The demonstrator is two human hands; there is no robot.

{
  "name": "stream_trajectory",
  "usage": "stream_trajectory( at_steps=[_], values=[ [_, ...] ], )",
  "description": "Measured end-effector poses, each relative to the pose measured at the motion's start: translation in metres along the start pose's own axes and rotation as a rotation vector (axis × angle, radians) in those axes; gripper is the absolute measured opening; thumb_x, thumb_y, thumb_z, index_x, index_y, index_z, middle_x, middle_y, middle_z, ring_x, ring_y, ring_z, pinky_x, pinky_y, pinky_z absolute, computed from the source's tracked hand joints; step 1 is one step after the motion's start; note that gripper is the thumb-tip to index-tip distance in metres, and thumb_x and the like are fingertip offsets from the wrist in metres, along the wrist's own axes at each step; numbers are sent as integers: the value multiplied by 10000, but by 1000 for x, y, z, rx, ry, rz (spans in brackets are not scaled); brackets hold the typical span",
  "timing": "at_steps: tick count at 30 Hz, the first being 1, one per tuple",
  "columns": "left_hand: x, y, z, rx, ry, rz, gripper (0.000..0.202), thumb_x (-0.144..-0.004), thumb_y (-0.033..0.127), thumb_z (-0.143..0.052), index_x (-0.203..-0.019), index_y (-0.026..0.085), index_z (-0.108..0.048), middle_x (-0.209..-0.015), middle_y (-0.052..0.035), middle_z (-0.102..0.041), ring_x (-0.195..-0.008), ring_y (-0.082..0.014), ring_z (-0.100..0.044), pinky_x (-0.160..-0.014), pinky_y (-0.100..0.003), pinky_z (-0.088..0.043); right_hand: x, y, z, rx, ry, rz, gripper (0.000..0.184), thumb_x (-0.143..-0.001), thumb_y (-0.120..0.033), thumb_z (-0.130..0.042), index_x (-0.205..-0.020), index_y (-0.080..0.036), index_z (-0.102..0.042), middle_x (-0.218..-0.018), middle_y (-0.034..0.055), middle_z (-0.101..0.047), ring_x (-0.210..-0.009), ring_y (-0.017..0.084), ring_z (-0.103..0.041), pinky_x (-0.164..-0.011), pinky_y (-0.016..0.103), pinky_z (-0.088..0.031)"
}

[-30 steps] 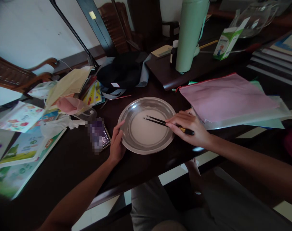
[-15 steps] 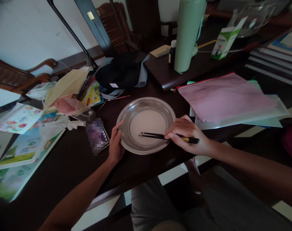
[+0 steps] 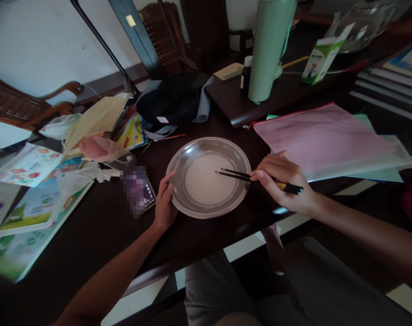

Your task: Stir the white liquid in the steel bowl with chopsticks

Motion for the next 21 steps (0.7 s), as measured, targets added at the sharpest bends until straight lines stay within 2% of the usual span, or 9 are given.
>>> stream_trajectory(
  at_steps=[3,5,11,14,17,21],
  values=[
    [0,4,0,-12,17,-7,516,-921,631,-657,-1309,294,-699,-1423,-66,-671,-1370,-285,-584,-1203,-451,-419,3,-6,7,-114,-49,13,322,-1087,-231,-456,-881,-294,-694,-813,-3,-778,-678,199,-704,-738,448,-442],
    [1,6,0,-28,23,-11,515,-925,628,-657,-1304,283,-705,-1404,-71,-682,-1334,-280,-608,-1169,-436,-452,4,-10,2,-157,-93,31,315,-1093,-225,-448,-898,-285,-688,-835,-3,-791,-705,190,-722,-752,442,-458],
    [0,2,1,-4,10,11,502,-928,614,-658,-1317,299,-696,-1411,-59,-677,-1316,-281,-620,-1147,-440,-477,2,-13,-39,-112,-149,81,159,-1064,-250,-564,-972,-235,-693,-950,10,-829,-839,160,-764,-755,383,-466],
    [0,1,1,25,4,17,507,-917,616,-674,-1312,300,-695,-1424,-64,-673,-1317,-285,-624,-1143,-450,-483,-2,-7,-51,-55,-145,82,108,-1047,-255,-600,-1003,-242,-697,-1011,18,-839,-881,184,-778,-766,395,-454],
    [0,1,0,23,-4,4,488,-926,603,-668,-1305,298,-694,-1460,-72,-654,-1384,-297,-582,-1187,-472,-443,-6,1,-44,17,-115,52,107,-1046,-246,-593,-1022,-248,-697,-1013,24,-838,-870,205,-777,-764,414,-443],
    [0,1,-1,16,-15,3,501,-937,613,-642,-1326,300,-682,-1451,-74,-656,-1399,-302,-567,-1212,-494,-411,-7,1,-17,75,-25,18,184,-1058,-249,-561,-927,-258,-690,-850,22,-805,-729,205,-735,-717,438,-415]
  ],
)
Point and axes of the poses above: each hand's wrist, its own x-axis away from the middle knuckle, its own z-axis out of the back of the hand, y = z × x, the point moved 6 cm from there along -x, towards the middle knuckle
